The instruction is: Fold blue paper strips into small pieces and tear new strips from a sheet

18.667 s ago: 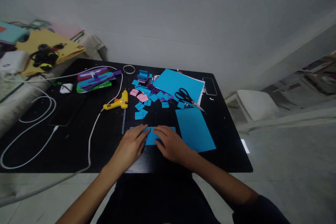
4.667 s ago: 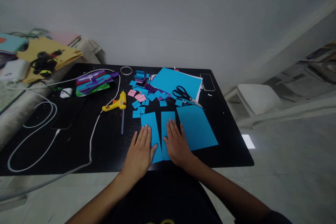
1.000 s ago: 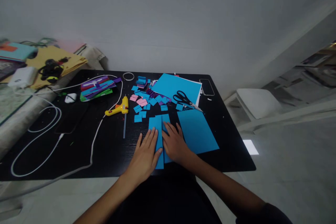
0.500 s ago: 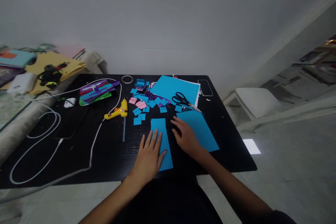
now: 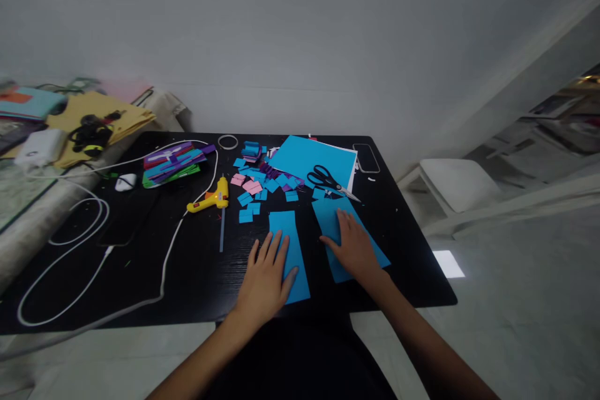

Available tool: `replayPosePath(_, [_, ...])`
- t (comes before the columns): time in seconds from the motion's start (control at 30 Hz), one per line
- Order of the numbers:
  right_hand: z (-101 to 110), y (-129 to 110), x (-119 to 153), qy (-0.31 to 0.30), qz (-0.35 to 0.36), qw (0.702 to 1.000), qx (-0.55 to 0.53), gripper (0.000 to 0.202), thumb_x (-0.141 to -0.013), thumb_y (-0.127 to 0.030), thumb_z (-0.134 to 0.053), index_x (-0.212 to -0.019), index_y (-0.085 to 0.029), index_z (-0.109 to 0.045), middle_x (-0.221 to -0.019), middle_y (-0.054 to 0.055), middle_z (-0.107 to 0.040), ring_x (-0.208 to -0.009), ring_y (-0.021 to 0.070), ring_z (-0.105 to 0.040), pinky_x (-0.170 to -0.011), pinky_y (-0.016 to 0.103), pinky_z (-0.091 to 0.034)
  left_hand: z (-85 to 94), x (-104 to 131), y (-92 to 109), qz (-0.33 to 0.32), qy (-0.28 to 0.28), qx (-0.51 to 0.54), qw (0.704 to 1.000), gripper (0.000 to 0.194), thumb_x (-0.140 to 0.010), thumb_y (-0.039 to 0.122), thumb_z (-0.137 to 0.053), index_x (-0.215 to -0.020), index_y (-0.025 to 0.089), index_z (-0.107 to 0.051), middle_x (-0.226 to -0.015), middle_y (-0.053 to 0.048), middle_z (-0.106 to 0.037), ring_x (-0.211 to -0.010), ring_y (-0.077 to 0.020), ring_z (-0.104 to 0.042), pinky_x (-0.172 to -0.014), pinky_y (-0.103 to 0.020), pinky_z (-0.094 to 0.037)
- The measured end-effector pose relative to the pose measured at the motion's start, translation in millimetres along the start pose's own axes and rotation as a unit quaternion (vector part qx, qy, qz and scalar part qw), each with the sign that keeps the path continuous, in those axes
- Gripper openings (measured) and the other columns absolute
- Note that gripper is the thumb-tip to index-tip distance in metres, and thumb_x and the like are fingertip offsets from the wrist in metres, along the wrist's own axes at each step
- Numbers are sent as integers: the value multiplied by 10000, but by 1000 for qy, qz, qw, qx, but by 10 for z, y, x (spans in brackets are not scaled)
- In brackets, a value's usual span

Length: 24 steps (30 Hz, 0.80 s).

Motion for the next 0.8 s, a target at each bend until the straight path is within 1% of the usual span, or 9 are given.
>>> replayPosePath(0.1, [118,-64,8,4,-5,1000,-24,748,-992,-502,-552,-1601,-104,-375,-1595,220,-477,-1479,406,-456,-1156,578,-435,7,-9,4,2,-2,-1,1000,646,-1064,496,-406,-1609,149,-385,-1672,-134,-385,-1547,-359,-354,-1230,-625,-326])
replayPosePath(0.2, [267,-58,21,17,-33,994,-102,646,-947,-404,-602,-1537,-167,-486,-1430,188,-649,-1291,382,-648,-1038,542,-544,12,-17,5,6,-2,4,1000,641,-1064,496,-407,-1606,154,-390,-1671,-131,-391,-1550,-353,-351,-1236,-620,-318])
replayPosePath(0.27, [393,-39,11,36,-46,981,-182,572,-904,-394,-634,-1440,-199,-591,-1272,152,-744,-1196,358,-708,-986,507,-577,11,-18,3,6,-4,9,1000,643,-1065,501,-404,-1608,158,-385,-1673,-130,-386,-1550,-353,-350,-1235,-623,-316])
replayPosePath(0.37, [625,2,-39,81,-58,945,-310,488,-812,-399,-691,-1252,-189,-699,-1122,122,-795,-1108,332,-742,-960,469,-586,12,-12,-2,6,-3,18,1000,648,-1065,510,-404,-1610,161,-381,-1674,-133,-384,-1550,-354,-349,-1236,-626,-309])
replayPosePath(0.47, [812,59,-92,80,-115,879,-456,488,-707,-415,-767,-1128,-172,-724,-967,95,-815,-955,321,-762,-881,451,-600,14,-8,-2,9,-1,30,1000,643,-1067,512,-400,-1610,166,-382,-1671,-137,-390,-1554,-350,-342,-1243,-623,-293])
replayPosePath(0.6, [900,-74,-130,-24,-157,753,-639,410,-686,-426,-820,-1042,-229,-770,-989,46,-812,-938,298,-746,-848,408,-585,20,-5,-4,14,-8,70,997,658,-1060,512,-429,-1614,162,-370,-1682,-147,-365,-1570,-357,-306,-1256,-635,-254])
replayPosePath(0.7, [752,-217,-107,-95,-208,667,-709,291,-655,-417,-854,-880,-244,-787,-875,18,-798,-856,279,-733,-814,402,-575,85,18,-67,32,15,150,988,638,-1054,489,-460,-1596,158,-403,-1693,-146,-344,-1585,-352,-268,-1276,-635,-189])
replayPosePath(0.77, [566,-287,-76,-113,-243,643,-718,229,-628,-410,-865,-719,-235,-748,-715,0,-746,-736,243,-699,-770,385,-567,147,43,-140,55,31,245,967,571,-1064,448,-447,-1572,187,-448,-1681,-122,-380,-1580,-332,-287,-1288,-612,-162])
replayPosePath(0.8, [467,-318,-61,-116,-252,642,-715,228,-617,-409,-859,-666,-232,-725,-658,-4,-718,-685,229,-678,-743,379,-561,171,53,-180,76,34,306,949,545,-1064,442,-445,-1552,203,-480,-1656,-114,-429,-1560,-327,-335,-1285,-594,-189])
Point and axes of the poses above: each hand's wrist, its own x-axis away from the middle knuckle, its own z-axis out of the back of the hand, y = z × x, the point moved 6 cm from there along -x, towards the middle knuckle
